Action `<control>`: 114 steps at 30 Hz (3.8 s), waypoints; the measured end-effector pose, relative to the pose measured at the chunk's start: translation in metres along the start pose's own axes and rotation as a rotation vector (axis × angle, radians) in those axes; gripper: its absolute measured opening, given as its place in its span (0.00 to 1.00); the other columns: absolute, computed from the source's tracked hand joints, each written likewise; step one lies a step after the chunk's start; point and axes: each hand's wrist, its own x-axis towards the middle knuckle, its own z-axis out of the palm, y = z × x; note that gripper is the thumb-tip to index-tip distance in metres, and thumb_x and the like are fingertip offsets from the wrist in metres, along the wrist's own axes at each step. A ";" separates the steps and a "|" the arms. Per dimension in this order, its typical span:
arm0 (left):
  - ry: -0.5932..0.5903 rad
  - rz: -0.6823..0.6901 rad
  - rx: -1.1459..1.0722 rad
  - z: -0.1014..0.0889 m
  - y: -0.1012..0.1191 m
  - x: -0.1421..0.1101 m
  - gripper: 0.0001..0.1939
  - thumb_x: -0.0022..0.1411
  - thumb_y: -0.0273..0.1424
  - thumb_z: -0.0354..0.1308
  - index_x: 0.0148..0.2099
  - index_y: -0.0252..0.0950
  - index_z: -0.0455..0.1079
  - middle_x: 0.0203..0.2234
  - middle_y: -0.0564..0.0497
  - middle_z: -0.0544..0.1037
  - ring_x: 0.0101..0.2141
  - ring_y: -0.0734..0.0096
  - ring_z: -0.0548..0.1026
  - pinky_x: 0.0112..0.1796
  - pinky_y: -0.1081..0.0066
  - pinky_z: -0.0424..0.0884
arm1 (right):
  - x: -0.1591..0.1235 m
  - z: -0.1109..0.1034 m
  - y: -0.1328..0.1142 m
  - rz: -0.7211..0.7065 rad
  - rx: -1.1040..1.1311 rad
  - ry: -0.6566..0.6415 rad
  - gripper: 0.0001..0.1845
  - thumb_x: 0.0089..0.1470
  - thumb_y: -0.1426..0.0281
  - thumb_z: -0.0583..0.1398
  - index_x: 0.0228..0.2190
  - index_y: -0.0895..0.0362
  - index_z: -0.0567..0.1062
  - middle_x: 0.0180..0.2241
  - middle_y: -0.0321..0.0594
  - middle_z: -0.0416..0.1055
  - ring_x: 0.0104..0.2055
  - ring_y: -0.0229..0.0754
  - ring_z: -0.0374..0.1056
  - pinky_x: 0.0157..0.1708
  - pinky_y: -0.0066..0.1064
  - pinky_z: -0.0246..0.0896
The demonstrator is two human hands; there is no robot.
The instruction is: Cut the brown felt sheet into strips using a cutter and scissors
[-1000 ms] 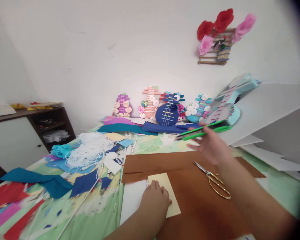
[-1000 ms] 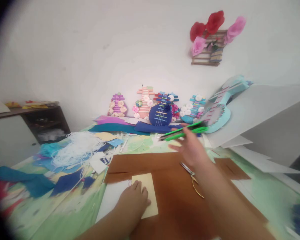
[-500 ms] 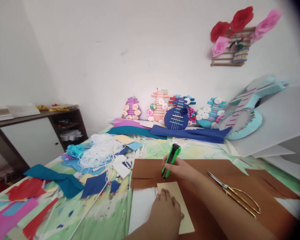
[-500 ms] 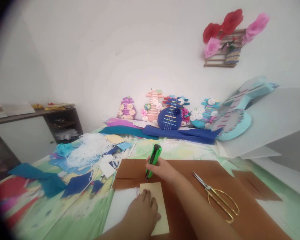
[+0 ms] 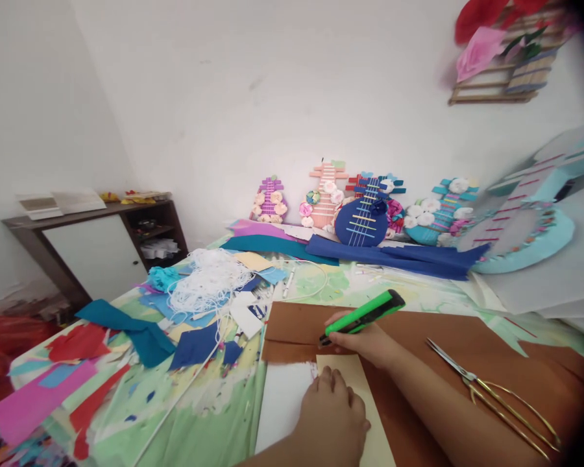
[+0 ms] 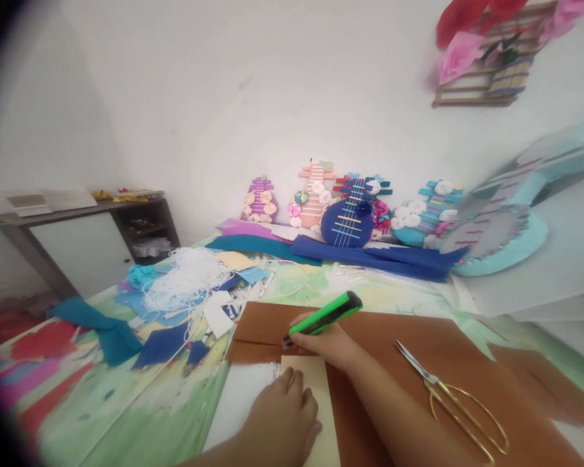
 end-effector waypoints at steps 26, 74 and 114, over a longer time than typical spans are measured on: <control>0.157 -0.010 0.046 0.012 -0.010 0.002 0.17 0.57 0.42 0.48 0.44 0.39 0.67 0.44 0.42 0.66 0.47 0.39 0.58 0.41 0.44 0.53 | 0.004 -0.004 0.007 -0.089 -0.280 -0.120 0.11 0.39 0.69 0.60 0.31 0.57 0.71 0.31 0.37 0.69 0.32 0.38 0.66 0.33 0.28 0.63; 0.053 -0.047 0.049 0.006 -0.005 0.000 0.19 0.57 0.37 0.50 0.49 0.32 0.63 0.52 0.31 0.55 0.51 0.43 0.52 0.45 0.49 0.53 | 0.005 -0.017 0.018 -0.063 -0.162 -0.169 0.11 0.39 0.69 0.61 0.30 0.57 0.71 0.21 0.33 0.68 0.22 0.35 0.65 0.27 0.27 0.62; 0.130 -0.034 0.150 0.010 -0.009 -0.001 0.26 0.56 0.41 0.46 0.52 0.30 0.60 0.50 0.31 0.58 0.49 0.41 0.56 0.44 0.49 0.54 | 0.002 -0.029 0.016 -0.085 -0.225 -0.152 0.09 0.38 0.69 0.61 0.28 0.57 0.72 0.24 0.35 0.69 0.21 0.33 0.63 0.23 0.25 0.62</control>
